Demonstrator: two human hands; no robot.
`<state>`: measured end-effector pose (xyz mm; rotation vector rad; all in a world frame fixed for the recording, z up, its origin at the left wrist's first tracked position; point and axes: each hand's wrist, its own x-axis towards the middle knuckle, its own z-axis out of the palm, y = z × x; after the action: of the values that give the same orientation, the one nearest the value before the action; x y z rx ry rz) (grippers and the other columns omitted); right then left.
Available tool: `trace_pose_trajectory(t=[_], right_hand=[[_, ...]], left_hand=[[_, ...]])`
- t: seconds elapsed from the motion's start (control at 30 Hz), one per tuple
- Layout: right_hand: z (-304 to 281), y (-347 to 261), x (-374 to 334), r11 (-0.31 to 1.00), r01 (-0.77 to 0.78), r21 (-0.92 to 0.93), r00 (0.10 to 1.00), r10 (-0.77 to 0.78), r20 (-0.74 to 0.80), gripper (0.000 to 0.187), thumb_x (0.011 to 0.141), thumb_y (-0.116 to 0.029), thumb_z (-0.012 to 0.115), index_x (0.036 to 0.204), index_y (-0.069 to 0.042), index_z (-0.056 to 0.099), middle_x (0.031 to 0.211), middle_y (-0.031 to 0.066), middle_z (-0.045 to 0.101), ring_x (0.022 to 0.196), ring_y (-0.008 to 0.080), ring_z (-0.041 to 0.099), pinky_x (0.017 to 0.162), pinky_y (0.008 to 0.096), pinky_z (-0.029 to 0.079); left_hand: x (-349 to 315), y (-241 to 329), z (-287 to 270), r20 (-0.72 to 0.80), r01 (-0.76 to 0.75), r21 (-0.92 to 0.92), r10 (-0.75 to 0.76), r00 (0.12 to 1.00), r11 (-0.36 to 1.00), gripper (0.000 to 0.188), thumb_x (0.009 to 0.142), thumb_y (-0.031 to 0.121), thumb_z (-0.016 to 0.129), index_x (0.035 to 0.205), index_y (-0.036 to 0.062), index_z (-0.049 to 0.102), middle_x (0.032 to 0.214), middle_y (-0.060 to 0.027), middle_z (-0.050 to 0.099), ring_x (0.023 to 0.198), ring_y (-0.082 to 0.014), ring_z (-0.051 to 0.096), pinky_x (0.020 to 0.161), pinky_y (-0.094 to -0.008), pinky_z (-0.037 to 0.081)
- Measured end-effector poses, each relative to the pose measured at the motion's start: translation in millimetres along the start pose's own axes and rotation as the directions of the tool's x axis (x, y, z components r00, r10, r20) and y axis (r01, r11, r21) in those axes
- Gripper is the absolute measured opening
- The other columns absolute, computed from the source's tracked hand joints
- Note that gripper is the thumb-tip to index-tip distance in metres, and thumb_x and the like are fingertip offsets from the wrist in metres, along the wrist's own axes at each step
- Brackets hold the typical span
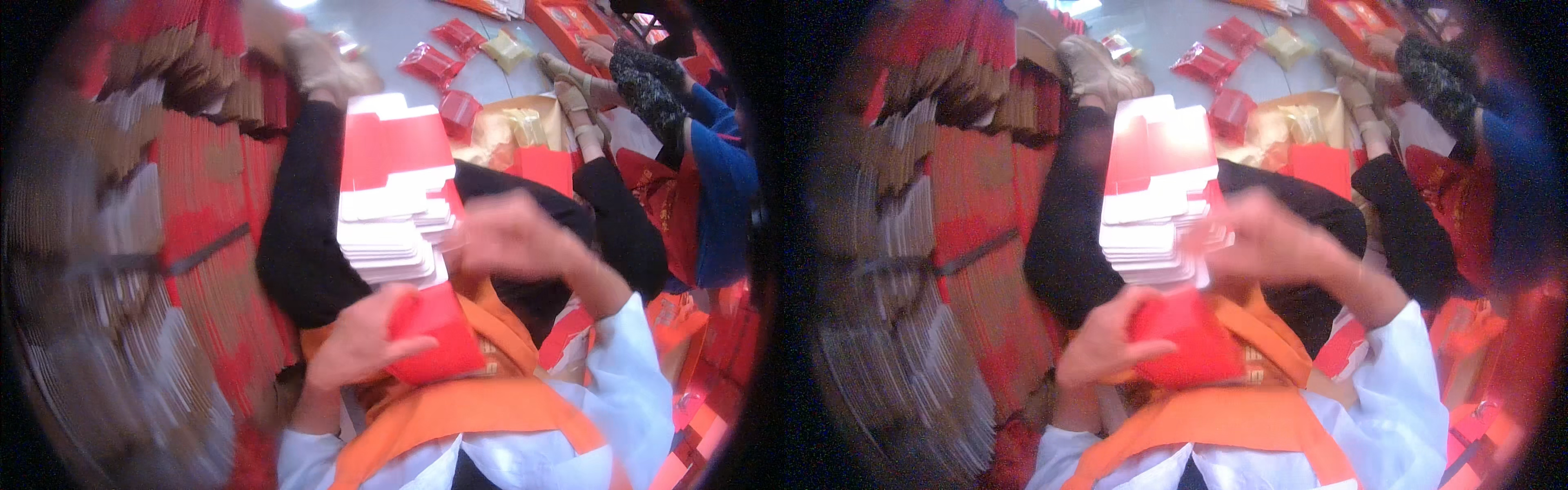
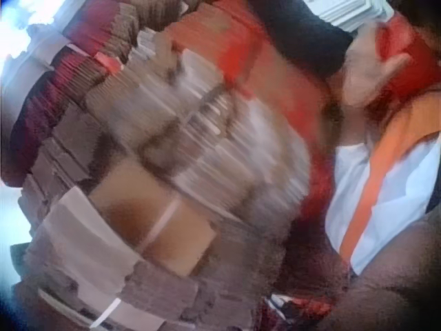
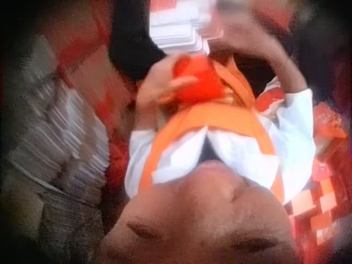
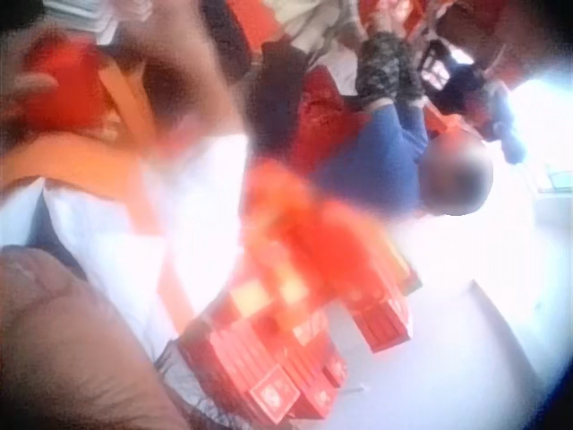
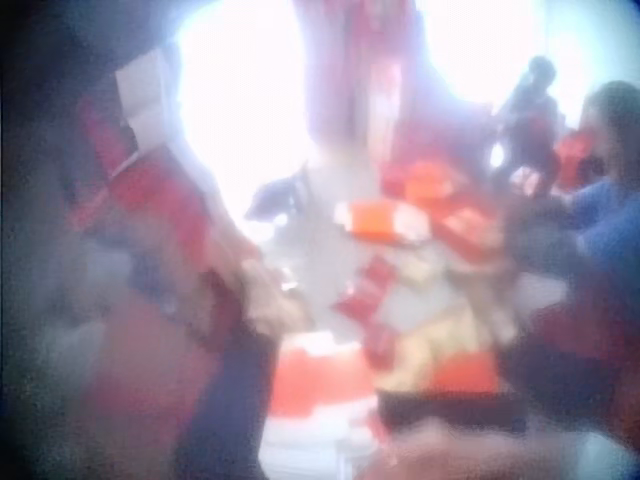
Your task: The person sits on the floor and repeatedly picks up small packets of items from a cardboard box, places them into red paper envelopes, folds the envelopes shut, and stacks them. The person works continuously with a stack of envelopes on their lap and a box of contents nearby.
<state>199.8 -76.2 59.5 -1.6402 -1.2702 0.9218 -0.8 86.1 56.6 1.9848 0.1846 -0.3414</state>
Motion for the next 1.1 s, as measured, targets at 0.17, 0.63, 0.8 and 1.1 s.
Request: trace_pose_trajectory(t=[0.17, 0.63, 0.8, 1.1], right_hand=[[-108.0, 173.0, 83.8, 0.841, -0.302, -0.45, 0.844, 0.016, -0.536, 0.044, 0.081, -0.034, 0.06, 0.113, -0.005, 0.052, 0.107, 0.0178, 0.058, 0.102, 0.0285, 0.055, 0.086, 0.0334, 0.044], [-104.3, 279.4, 105.2, 0.83, -0.545, -0.117, 0.76, 0.431, -0.487, 0.07, 0.062, -0.031, 0.072, 0.12, -0.005, 0.041, 0.099, 0.0169, 0.059, 0.094, 0.0281, 0.057, 0.082, 0.0352, 0.044], [-136.8, 180.8, 97.6, 0.983, -0.142, 0.112, 0.776, 0.181, -0.604, 0.055, 0.073, -0.022, 0.069, 0.119, -0.005, 0.044, 0.103, 0.0098, 0.056, 0.092, 0.0161, 0.055, 0.078, 0.0293, 0.047], [-6.6, 21.1, 51.9, 0.985, -0.029, 0.171, 0.913, 0.096, -0.397, 0.05, 0.079, -0.008, 0.064, 0.122, -0.005, 0.038, 0.103, 0.0106, 0.056, 0.092, 0.0144, 0.057, 0.078, 0.0279, 0.047]], left_hand=[[-8.3, -35.6, -16.3, -0.702, -0.225, -0.604, -0.376, 0.605, 0.765, 0.057, 0.084, 0.033, 0.058, 0.127, 0.0039, 0.035, 0.119, -0.0106, 0.047, 0.107, -0.0197, 0.048, 0.092, -0.0343, 0.039], [24.0, -62.4, 1.3, -0.729, -0.409, -0.683, -0.536, 0.425, 0.605, 0.051, 0.088, 0.033, 0.052, 0.127, 0.0048, 0.033, 0.12, -0.0119, 0.045, 0.107, -0.0224, 0.048, 0.09, -0.0366, 0.04], [37.2, -71.1, 13.5, -0.829, -0.412, -0.559, -0.462, 0.317, 0.72, 0.049, 0.089, 0.038, 0.049, 0.121, 0.0042, 0.036, 0.116, -0.0104, 0.049, 0.103, -0.0208, 0.05, 0.088, -0.0358, 0.042], [43.6, -53.7, 40.1, -0.897, -0.334, -0.414, -0.315, 0.311, 0.847, 0.046, 0.092, 0.034, 0.045, 0.123, 0.0017, 0.036, 0.114, -0.0107, 0.048, 0.101, -0.0201, 0.05, 0.087, -0.0343, 0.041]])
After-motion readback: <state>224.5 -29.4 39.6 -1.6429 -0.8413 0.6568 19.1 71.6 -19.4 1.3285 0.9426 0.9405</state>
